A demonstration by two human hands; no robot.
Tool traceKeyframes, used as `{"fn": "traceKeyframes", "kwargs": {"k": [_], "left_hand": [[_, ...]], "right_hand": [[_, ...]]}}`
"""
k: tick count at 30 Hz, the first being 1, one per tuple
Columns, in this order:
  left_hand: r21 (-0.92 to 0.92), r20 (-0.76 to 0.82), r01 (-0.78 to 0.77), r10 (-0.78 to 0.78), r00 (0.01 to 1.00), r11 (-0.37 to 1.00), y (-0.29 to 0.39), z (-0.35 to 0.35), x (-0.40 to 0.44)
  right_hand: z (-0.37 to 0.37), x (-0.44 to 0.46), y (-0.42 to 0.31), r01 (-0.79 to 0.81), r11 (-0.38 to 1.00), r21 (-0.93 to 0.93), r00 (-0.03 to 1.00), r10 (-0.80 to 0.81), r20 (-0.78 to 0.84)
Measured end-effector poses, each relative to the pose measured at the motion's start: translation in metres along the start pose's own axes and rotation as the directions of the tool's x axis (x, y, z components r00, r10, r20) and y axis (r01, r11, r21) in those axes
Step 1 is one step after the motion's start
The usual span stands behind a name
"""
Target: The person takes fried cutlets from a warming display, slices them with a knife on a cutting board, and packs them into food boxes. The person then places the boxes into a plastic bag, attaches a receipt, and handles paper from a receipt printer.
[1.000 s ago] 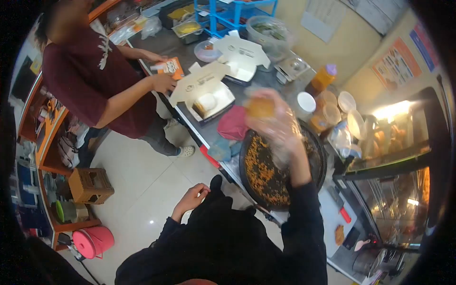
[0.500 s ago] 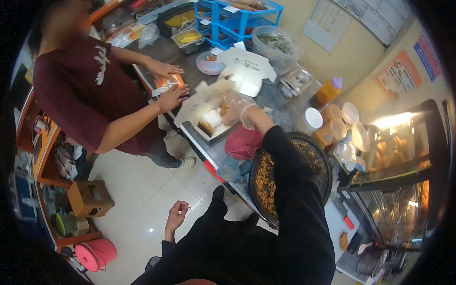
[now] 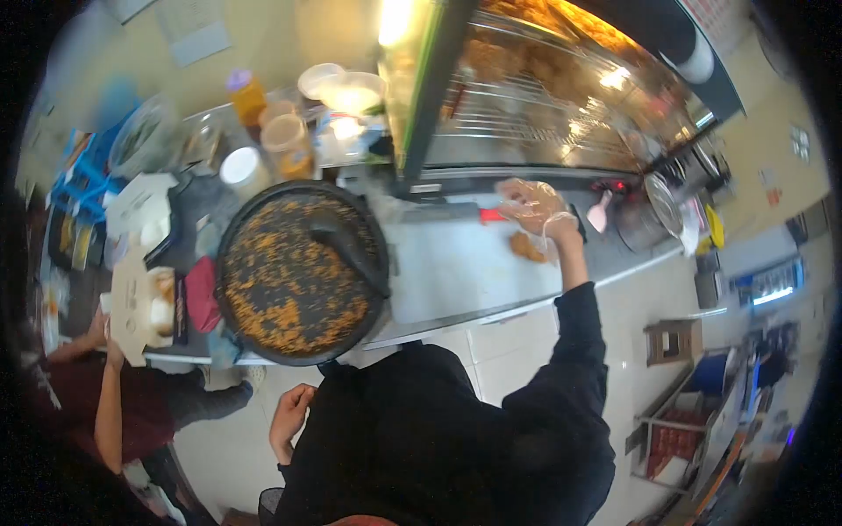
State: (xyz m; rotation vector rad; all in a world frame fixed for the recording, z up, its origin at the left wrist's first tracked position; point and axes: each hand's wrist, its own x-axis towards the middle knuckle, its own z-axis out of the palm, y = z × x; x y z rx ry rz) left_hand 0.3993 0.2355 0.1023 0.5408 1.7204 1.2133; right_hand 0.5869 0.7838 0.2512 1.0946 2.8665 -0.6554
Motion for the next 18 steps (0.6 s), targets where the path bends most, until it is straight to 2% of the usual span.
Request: {"fn": "traceKeyframes", "kwargs": {"k": [1, 4, 5, 6, 8, 10, 12, 14, 16, 17, 18], "left_hand": [[-0.004, 0.04, -0.009, 0.009, 0.999, 1.0, 0.018, 0.01, 0.005], [-0.048, 0.061, -0.085, 0.088, 0.994, 0.995, 0.068, 0.039, 0.023], [-0.001, 0.065, -0.078, 0.078, 0.995, 0.997, 0.085, 0.047, 0.027], [0.004, 0.051, -0.099, 0.098, 0.994, 0.995, 0.093, 0.058, 0.033], [0.008, 0.018, -0.141, 0.141, 0.99, 0.99, 0.103, 0.076, 0.041], [-0.006, 0.021, -0.147, 0.147, 0.989, 0.989, 0.102, 0.092, 0.046], [-0.001, 0.012, -0.158, 0.158, 0.987, 0.987, 0.105, 0.105, 0.046], [-0.02, 0.045, -0.135, 0.136, 0.99, 0.991, 0.102, 0.107, 0.044], [-0.025, 0.025, -0.123, 0.123, 0.992, 0.992, 0.104, 0.108, 0.04], [-0.025, 0.0, -0.123, 0.123, 0.992, 0.992, 0.106, 0.107, 0.038], [-0.028, -0.034, -0.127, 0.126, 0.991, 0.992, 0.108, 0.105, 0.035]], "right_hand": [[-0.008, -0.014, 0.038, 0.008, 0.974, -0.226, 1.0, -0.002, 0.027], [0.003, -0.033, 0.099, -0.047, 0.913, -0.405, 0.991, 0.093, 0.096], [0.014, -0.035, 0.103, -0.175, 0.913, -0.369, 0.969, 0.227, 0.102], [0.038, -0.033, 0.113, -0.329, 0.897, -0.296, 0.934, 0.354, 0.035], [0.103, -0.022, 0.136, -0.596, 0.793, -0.128, 0.803, 0.593, -0.062], [0.137, -0.019, 0.106, -0.618, 0.747, -0.244, 0.781, 0.549, -0.297], [0.151, -0.026, 0.083, -0.618, 0.72, -0.315, 0.77, 0.475, -0.425], [0.153, -0.028, 0.052, -0.574, 0.741, -0.349, 0.792, 0.395, -0.465], [0.16, -0.027, 0.064, -0.456, 0.802, -0.386, 0.87, 0.311, -0.383], [0.152, -0.023, 0.063, -0.451, 0.822, -0.348, 0.885, 0.361, -0.292], [0.161, -0.015, 0.078, -0.428, 0.792, -0.436, 0.894, 0.298, -0.335]]}}
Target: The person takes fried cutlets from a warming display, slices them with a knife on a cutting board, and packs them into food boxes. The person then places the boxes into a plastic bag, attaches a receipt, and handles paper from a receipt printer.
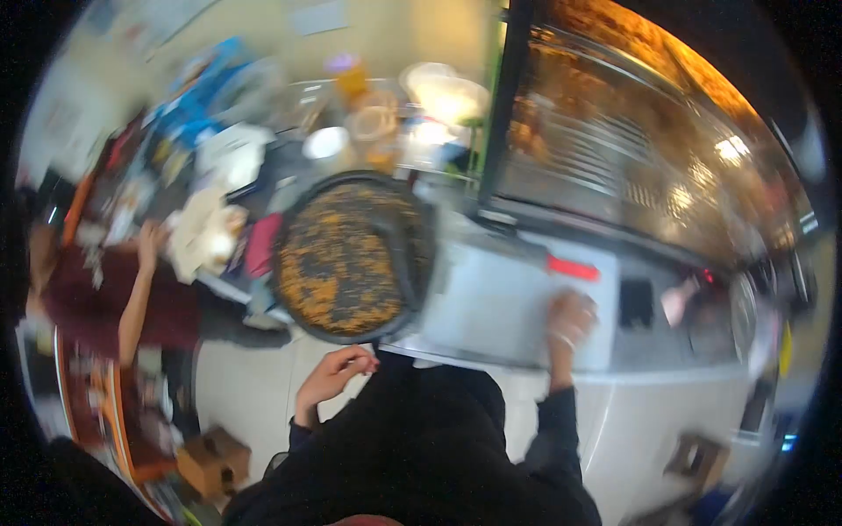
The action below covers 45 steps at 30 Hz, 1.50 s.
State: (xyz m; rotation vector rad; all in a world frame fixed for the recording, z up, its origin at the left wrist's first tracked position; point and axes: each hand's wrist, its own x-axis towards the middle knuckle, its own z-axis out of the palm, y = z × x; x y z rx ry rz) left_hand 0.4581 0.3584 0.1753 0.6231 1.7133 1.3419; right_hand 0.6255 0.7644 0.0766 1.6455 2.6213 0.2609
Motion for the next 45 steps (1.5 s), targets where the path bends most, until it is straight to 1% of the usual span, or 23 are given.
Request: {"fn": "traceKeyframes", "kwargs": {"k": [2, 3, 4, 9, 12, 14, 15, 16, 18, 19, 21, 24, 25, 27, 30, 32, 34, 36, 37, 40, 41, 44, 45], "left_hand": [[-0.032, -0.04, 0.023, -0.025, 0.999, 0.999, -0.006, -0.009, -0.006], [-0.065, -0.071, 0.019, -0.024, 0.997, 0.998, -0.006, -0.014, -0.01], [-0.098, -0.085, 0.009, -0.018, 0.996, 0.995, -0.006, -0.02, -0.014], [-0.208, -0.149, 0.002, -0.034, 0.988, 0.978, -0.022, -0.066, -0.033], [-0.254, -0.174, -0.042, -0.003, 0.985, 0.966, -0.023, -0.105, -0.043], [-0.255, -0.213, -0.084, 0.029, 0.977, 0.963, -0.035, -0.132, -0.05], [-0.273, -0.246, -0.071, 0.002, 0.969, 0.96, -0.039, -0.146, -0.057], [-0.289, -0.276, -0.059, -0.024, 0.961, 0.956, -0.042, -0.159, -0.065], [-0.326, -0.352, -0.073, -0.049, 0.935, 0.942, -0.052, -0.182, -0.081], [-0.345, -0.398, -0.097, -0.052, 0.916, 0.934, -0.058, -0.191, -0.091], [-0.362, -0.482, -0.113, -0.082, 0.873, 0.925, -0.069, -0.209, -0.11], [-0.394, -0.579, -0.082, -0.178, 0.796, 0.915, -0.088, -0.226, -0.137], [-0.422, -0.596, -0.068, -0.221, 0.772, 0.904, -0.097, -0.228, -0.144], [-0.467, -0.628, -0.075, -0.27, 0.73, 0.881, -0.102, -0.235, -0.153], [-0.527, -0.615, -0.102, -0.296, 0.731, 0.844, -0.099, -0.245, -0.154], [-0.549, -0.599, -0.117, -0.293, 0.745, 0.827, -0.099, -0.252, -0.152], [-0.503, -0.6, -0.126, -0.241, 0.763, 0.855, -0.097, -0.262, -0.147], [-0.396, -0.615, -0.129, -0.158, 0.772, 0.909, -0.086, -0.275, -0.137], [-0.342, -0.621, -0.131, -0.12, 0.774, 0.93, -0.078, -0.282, -0.131], [-0.159, -0.647, -0.171, 0.028, 0.762, 0.972, -0.05, -0.297, -0.106], [-0.102, -0.656, -0.193, 0.08, 0.75, 0.976, -0.037, -0.299, -0.095], [0.016, -0.641, -0.3, 0.24, 0.729, 0.954, 0.002, -0.292, -0.052], [0.014, -0.621, -0.359, 0.29, 0.729, 0.933, 0.013, -0.284, -0.033]], "right_hand": [[0.028, 0.008, 0.019, 0.08, 0.997, 0.003, 0.983, -0.078, -0.168], [0.063, 0.018, 0.04, 0.192, 0.981, -0.021, 0.903, -0.186, -0.388], [0.083, 0.029, 0.061, 0.299, 0.951, 0.077, 0.853, -0.231, -0.468], [-0.021, 0.038, 0.008, 0.266, 0.641, 0.72, 0.962, -0.132, -0.238], [-0.146, 0.028, -0.132, 0.392, 0.449, 0.803, 0.907, -0.337, -0.254], [-0.223, 0.02, -0.246, 0.602, 0.368, 0.709, 0.741, -0.589, -0.323], [-0.243, 0.016, -0.302, 0.632, 0.16, 0.758, 0.634, -0.669, -0.387], [-0.274, 0.0, -0.362, 0.515, 0.005, 0.857, 0.572, -0.747, -0.339], [-0.258, 0.019, -0.497, 0.79, -0.406, 0.459, 0.125, -0.626, -0.77], [-0.273, 0.009, -0.548, 0.726, -0.393, 0.565, 0.135, -0.723, -0.678], [-0.251, 0.021, -0.658, 0.81, -0.431, 0.399, -0.046, -0.724, -0.689], [-0.233, 0.015, -0.755, 0.828, -0.251, 0.501, -0.058, -0.928, -0.368], [-0.219, 0.014, -0.783, 0.893, -0.233, 0.385, -0.127, -0.952, -0.28], [-0.199, 0.005, -0.818, 0.964, -0.231, 0.133, -0.223, -0.972, -0.068], [-0.189, 0.013, -0.822, 0.944, -0.214, 0.249, -0.226, -0.974, 0.019], [-0.176, 0.026, -0.822, 0.907, -0.317, 0.276, -0.262, -0.94, -0.22], [-0.192, 0.03, -0.807, 0.849, -0.301, 0.434, -0.162, -0.931, -0.328], [-0.222, 0.035, -0.776, 0.684, -0.157, 0.712, 0.046, -0.965, -0.257], [-0.241, 0.033, -0.757, 0.757, -0.124, 0.641, 0.081, -0.956, -0.281], [-0.26, 0.038, -0.681, 0.51, -0.287, 0.811, 0.085, -0.921, -0.38], [-0.282, 0.017, -0.638, 0.167, -0.084, 0.982, 0.18, -0.977, -0.114], [-0.289, 0.003, -0.531, -0.548, -0.064, 0.834, -0.085, -0.988, -0.132], [-0.29, -0.004, -0.492, -0.645, -0.044, 0.763, -0.12, -0.98, -0.157]]}}
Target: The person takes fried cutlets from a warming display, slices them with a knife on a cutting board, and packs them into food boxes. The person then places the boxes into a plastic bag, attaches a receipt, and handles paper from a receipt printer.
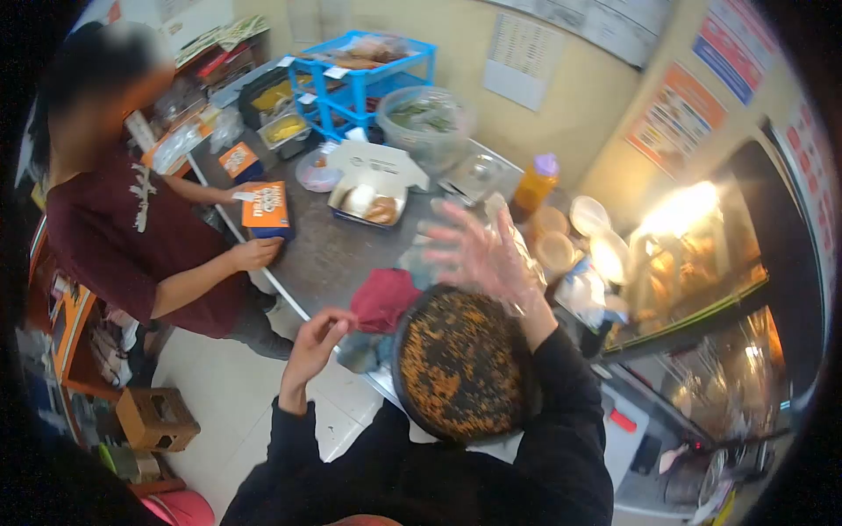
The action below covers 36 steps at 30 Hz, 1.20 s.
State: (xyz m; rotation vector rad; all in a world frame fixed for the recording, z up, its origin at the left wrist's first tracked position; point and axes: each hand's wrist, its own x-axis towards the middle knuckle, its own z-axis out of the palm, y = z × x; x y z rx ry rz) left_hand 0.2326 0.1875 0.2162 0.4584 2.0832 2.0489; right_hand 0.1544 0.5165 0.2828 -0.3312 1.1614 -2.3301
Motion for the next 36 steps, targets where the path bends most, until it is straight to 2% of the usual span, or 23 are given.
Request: {"fn": "traceKeyframes", "kwargs": {"k": [2, 5, 6, 8, 11, 12, 15, 16, 19, 23, 25, 27, 30, 33, 36], "left_hand": [[-0.02, 0.096, -0.022, 0.023, 0.995, 1.0, 0.011, 0.045, 0.02], [0.011, 0.253, -0.12, 0.114, 0.961, 0.993, 0.03, 0.129, 0.029], [-0.01, 0.339, -0.107, 0.104, 0.935, 0.994, 0.033, 0.155, 0.028], [-0.054, 0.5, -0.065, 0.084, 0.862, 0.996, 0.031, 0.208, 0.018], [-0.042, 0.714, 0.102, -0.042, 0.699, 0.994, 0.019, 0.282, -0.001], [-0.106, 0.74, 0.084, 0.022, 0.672, 0.991, 0.013, 0.307, -0.009], [-0.06, 0.834, -0.031, 0.067, 0.547, 0.998, -0.005, 0.367, -0.024], [-0.019, 0.832, -0.045, 0.041, 0.553, 0.999, -0.001, 0.384, -0.03], [-0.033, 0.775, -0.461, 0.314, 0.549, 0.887, -0.021, 0.431, -0.027], [0.145, 0.7, -0.614, 0.358, 0.618, 0.776, -0.042, 0.47, -0.022], [0.413, 0.643, -0.632, 0.281, 0.712, 0.656, -0.049, 0.482, -0.022], [0.467, 0.592, -0.655, 0.34, 0.731, 0.594, -0.063, 0.486, -0.016], [0.602, 0.517, -0.642, 0.381, 0.767, 0.474, -0.07, 0.483, -0.014], [0.71, 0.394, -0.575, 0.447, 0.803, 0.407, -0.075, 0.474, -0.005], [0.797, 0.271, -0.476, 0.485, 0.831, 0.371, -0.065, 0.468, 0.0]], "right_hand": [[0.028, -0.072, 0.011, 0.004, 0.969, 0.246, 0.996, -0.026, 0.084], [0.051, -0.177, 0.028, 0.105, 0.955, 0.278, 0.991, -0.125, 0.054], [0.054, -0.21, 0.032, 0.118, 0.938, 0.327, 0.99, -0.136, 0.033], [0.054, -0.276, 0.044, 0.181, 0.927, 0.327, 0.982, -0.189, -0.01], [0.054, -0.364, 0.069, 0.249, 0.89, 0.382, 0.969, -0.228, -0.1], [0.054, -0.389, 0.077, 0.266, 0.871, 0.414, 0.964, -0.235, -0.125], [0.052, -0.453, 0.093, 0.318, 0.843, 0.433, 0.947, -0.261, -0.187], [0.051, -0.471, 0.096, 0.335, 0.834, 0.438, 0.941, -0.274, -0.199], [0.04, -0.516, 0.111, 0.402, 0.788, 0.467, 0.914, -0.319, -0.249], [0.006, -0.551, 0.158, 0.516, 0.802, 0.3, 0.828, -0.378, -0.415], [-0.012, -0.562, 0.196, 0.616, 0.706, 0.35, 0.748, -0.384, -0.541], [-0.025, -0.564, 0.224, 0.62, 0.697, 0.36, 0.74, -0.368, -0.563], [-0.042, -0.569, 0.244, 0.631, 0.674, 0.384, 0.625, -0.149, -0.766], [-0.066, -0.589, 0.25, 0.786, 0.328, 0.524, 0.476, 0.22, -0.851], [-0.097, -0.617, 0.245, 0.858, 0.385, 0.34, 0.282, 0.201, -0.938]]}}
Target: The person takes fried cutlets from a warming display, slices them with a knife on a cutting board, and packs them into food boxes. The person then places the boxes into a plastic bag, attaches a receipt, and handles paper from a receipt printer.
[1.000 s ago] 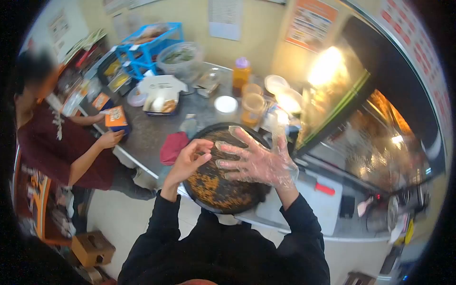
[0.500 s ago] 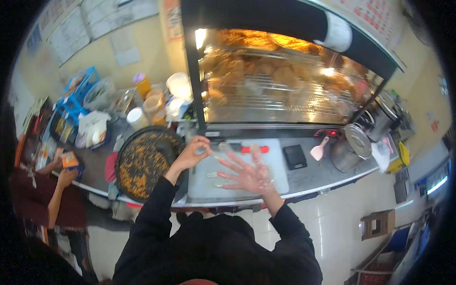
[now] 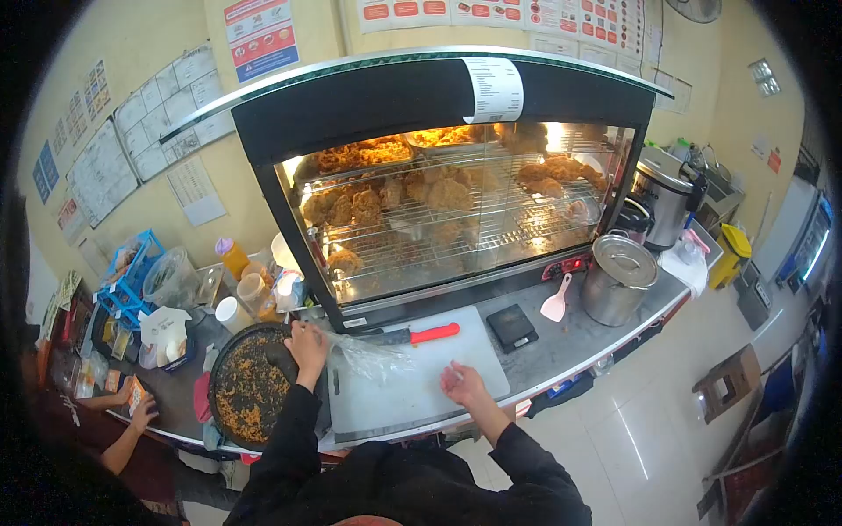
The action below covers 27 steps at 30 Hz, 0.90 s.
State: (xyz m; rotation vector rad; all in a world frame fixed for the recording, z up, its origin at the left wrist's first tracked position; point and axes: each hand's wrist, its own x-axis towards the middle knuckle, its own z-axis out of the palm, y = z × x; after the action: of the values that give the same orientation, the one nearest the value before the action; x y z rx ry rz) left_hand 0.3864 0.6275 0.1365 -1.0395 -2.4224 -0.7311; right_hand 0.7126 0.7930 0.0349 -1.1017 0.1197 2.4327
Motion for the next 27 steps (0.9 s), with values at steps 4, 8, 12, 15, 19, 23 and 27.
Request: {"fn": "traceKeyframes", "kwargs": {"k": [4, 8, 12, 15, 19, 23, 27], "left_hand": [[-0.234, 0.116, 0.056, -0.029, 0.993, 0.971, -0.022, 0.015, 0.014], [-0.255, 0.213, 0.013, 0.043, 0.976, 0.967, -0.015, -0.01, 0.024], [-0.526, 0.129, -0.047, 0.134, 0.982, 0.849, 0.019, -0.067, 0.007], [-0.628, 0.139, -0.066, 0.195, 0.971, 0.775, 0.046, -0.133, -0.039], [-0.692, 0.274, 0.067, 0.176, 0.945, 0.719, 0.03, -0.153, -0.14], [-0.566, 0.668, 0.642, -0.169, 0.725, 0.516, -0.026, -0.116, -0.258], [-0.624, 0.626, 0.7, -0.315, 0.714, 0.347, -0.039, -0.132, -0.297]], "right_hand": [[0.062, -0.023, -0.06, 0.353, 0.933, -0.068, 0.905, -0.322, 0.277], [0.173, -0.138, -0.103, 0.892, 0.447, -0.068, 0.395, -0.696, 0.599], [0.202, -0.218, -0.092, 0.99, 0.137, -0.035, 0.122, -0.698, 0.706], [0.167, -0.219, -0.05, 0.971, -0.179, -0.16, -0.002, -0.671, 0.742], [0.064, -0.174, 0.025, 0.736, -0.531, -0.42, -0.002, -0.623, 0.783], [-0.022, -0.152, 0.059, 0.717, 0.062, -0.695, 0.553, -0.657, 0.512], [-0.056, -0.151, 0.059, 0.811, 0.197, -0.551, 0.499, -0.726, 0.474]]}}
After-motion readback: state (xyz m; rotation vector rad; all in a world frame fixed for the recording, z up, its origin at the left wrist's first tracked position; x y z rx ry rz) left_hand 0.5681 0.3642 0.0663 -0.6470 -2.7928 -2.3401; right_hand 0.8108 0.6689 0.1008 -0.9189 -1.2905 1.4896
